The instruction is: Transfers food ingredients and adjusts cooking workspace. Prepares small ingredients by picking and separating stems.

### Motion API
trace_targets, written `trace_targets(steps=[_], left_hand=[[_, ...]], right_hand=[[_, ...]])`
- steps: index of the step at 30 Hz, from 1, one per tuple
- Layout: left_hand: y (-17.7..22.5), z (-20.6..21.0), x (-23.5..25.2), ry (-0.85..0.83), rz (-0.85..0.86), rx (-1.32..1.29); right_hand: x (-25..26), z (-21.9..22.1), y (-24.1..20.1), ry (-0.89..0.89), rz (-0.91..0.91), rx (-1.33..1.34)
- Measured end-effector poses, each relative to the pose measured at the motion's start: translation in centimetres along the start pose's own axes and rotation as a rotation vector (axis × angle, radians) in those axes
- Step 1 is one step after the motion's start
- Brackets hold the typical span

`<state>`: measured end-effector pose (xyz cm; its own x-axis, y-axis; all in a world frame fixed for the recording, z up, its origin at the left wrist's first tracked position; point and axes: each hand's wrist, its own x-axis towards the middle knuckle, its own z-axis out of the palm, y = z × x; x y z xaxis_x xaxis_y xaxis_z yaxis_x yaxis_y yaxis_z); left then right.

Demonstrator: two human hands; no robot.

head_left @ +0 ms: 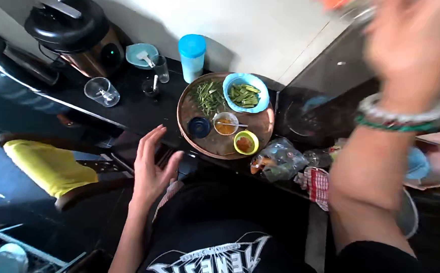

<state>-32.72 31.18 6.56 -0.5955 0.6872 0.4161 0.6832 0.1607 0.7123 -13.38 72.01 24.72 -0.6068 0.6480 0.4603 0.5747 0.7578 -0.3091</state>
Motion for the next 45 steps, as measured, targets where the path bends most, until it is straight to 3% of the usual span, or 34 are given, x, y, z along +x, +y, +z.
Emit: trace_targets(steps=[2,4,7,10,12,14,17,19,22,25,27,30,33,35,38,41,45], left_hand=[[1.3,1.3,2.7,-0.043,0.116,0.017],[0.1,3.5,4.3,-0.13,0.14,-0.008],[-6.4,5.9,4.3,-0.347,-0.044,-0.19],[-12.6,4.0,4.3,-0.575,-0.177,-0.215],[-16.0,2.1,4.9,-0.705,-0.333,-0.279],[-19.0,0.6,6.1,-0.767,-0.454,-0.349],[-22.2,-1.3,8.3,-0.763,-0.55,-0.485],[-23.1,-1.7,9.9,-0.767,-0.572,-0.509],[-23.5,-1.0,11.9,-0.76,-0.582,-0.508],[-22.3,0.8,12.8,-0.725,-0.59,-0.537],[-21.2,2.0,12.7,-0.7,-0.589,-0.591],[-19.2,3.4,12.5,-0.667,-0.652,-0.72],[-17.8,3.5,12.0,-0.669,-0.807,-0.87],[-17.7,4.1,11.8,-0.681,-0.905,-0.974],[-18.1,5.2,11.7,-0.682,-1.041,-1.12],[-17.9,6.0,12.3,-0.718,-1.002,-0.978],[-17.6,8.7,14.5,-0.842,-1.002,-0.743]], right_hand=[[-4.6,5.3,-7.9,-0.149,-0.219,0.204],[-9.9,12.4,-13.5,-0.31,-0.265,0.483],[-14.0,22.4,-18.3,-0.395,-0.026,0.743],[-15.2,28.1,-19.2,-0.43,0.367,1.028],[-15.6,28.6,-18.0,-0.363,0.504,0.984],[-16.1,26.9,-14.7,-0.289,0.601,0.77],[-17.1,25.2,-7.2,-0.173,0.797,0.333],[-16.2,25.6,-1.7,-0.189,0.89,0.174],[-15.2,26.2,-0.3,-0.336,0.748,0.112],[-14.2,28.1,-4.0,-0.51,0.448,-0.043],[-14.7,29.3,-5.9,-0.517,0.298,-0.087],[-15.2,27.4,-5.2,-0.393,0.424,0.11],[-16.0,25.4,0.4,-0.302,0.653,0.155],[-15.2,25.6,5.8,-0.456,0.699,0.125],[-14.7,27.9,10.3,-0.704,0.554,0.081],[-14.4,30.6,11.3,-0.892,0.501,0.006],[-13.8,29.9,10.6,-0.91,0.457,-0.016]])
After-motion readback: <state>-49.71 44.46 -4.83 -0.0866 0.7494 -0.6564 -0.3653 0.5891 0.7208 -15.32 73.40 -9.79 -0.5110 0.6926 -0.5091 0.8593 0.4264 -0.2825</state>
